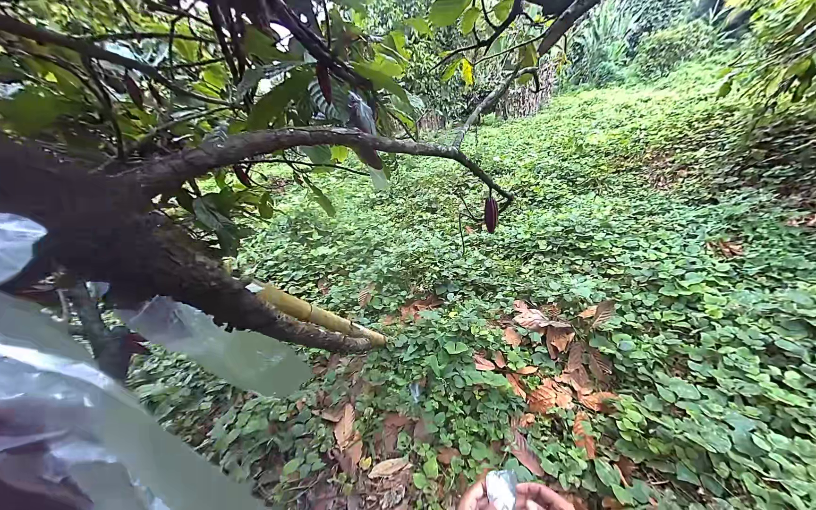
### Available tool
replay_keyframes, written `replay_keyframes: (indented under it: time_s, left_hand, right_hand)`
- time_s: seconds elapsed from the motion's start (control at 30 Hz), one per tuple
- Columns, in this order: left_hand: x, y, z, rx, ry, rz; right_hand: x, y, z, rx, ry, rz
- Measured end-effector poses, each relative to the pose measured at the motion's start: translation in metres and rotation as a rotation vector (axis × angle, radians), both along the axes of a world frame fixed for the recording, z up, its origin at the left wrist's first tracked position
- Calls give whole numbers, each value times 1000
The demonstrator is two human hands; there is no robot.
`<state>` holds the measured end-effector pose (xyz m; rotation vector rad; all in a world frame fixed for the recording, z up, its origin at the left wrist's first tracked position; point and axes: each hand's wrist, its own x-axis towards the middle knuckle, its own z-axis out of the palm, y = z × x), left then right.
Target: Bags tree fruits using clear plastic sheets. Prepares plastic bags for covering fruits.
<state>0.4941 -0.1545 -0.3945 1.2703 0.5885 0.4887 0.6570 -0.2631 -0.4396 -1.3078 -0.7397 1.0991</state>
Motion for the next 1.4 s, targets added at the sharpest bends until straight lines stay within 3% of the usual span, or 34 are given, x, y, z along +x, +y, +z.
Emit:
replay_keyframes:
  time_s: [0.47,0.7,1.0,1.4]
  left_hand:
    - [9,21,9,18,25,35]
    - [34,18,15,130,81,100]
    - [60,22,35,298,57,33]
    - [54,43,68,346,19,244]
  right_hand:
    - [7,28,13,33,-195,-63]
    - [31,36,20,78,-330,10]
    - [74,48,44,245,-441,148]
    - [95,52,79,371,-416,-1]
